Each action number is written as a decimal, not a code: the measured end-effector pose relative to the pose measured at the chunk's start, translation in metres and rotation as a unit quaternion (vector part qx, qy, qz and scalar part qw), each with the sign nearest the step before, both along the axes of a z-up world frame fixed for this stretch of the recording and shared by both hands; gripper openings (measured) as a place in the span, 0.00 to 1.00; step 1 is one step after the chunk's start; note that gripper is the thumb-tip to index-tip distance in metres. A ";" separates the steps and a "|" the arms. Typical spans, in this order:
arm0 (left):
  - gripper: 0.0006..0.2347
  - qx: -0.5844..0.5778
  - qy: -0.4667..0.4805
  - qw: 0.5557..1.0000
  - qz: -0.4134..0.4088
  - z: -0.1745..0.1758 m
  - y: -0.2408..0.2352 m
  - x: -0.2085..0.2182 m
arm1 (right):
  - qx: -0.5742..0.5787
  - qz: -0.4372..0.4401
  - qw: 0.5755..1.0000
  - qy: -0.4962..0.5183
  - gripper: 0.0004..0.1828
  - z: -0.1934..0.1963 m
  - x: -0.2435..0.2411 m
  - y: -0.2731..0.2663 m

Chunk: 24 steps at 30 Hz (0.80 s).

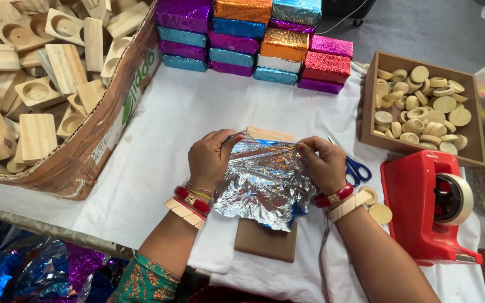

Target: The person retrieves shiny metallic wrapping paper from a drawer and uses it to wrap small wooden boxes. They fold the paper around the boxes by hand, smoothing the edges to create a neat finish, and place the wrapped items on a table alongside other finished boxes.

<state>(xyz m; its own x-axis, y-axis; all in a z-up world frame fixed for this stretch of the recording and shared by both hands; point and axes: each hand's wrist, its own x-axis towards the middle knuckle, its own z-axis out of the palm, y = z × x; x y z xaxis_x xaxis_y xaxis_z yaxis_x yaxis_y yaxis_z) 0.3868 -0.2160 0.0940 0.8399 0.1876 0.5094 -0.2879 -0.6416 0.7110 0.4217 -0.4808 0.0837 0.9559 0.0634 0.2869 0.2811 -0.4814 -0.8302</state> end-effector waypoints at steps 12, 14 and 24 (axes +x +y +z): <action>0.11 0.033 0.062 0.996 0.052 0.000 0.015 0.007 | -0.057 0.033 0.997 -0.027 0.07 0.007 -0.003 0.010; 0.10 0.171 -0.138 0.972 0.079 0.018 0.008 -0.004 | -0.091 0.015 0.991 -0.095 0.06 0.008 -0.005 0.010; 0.36 0.304 -0.005 0.887 -0.349 -0.016 -0.036 -0.018 | -0.029 0.059 0.998 -0.004 0.09 0.012 0.007 -0.014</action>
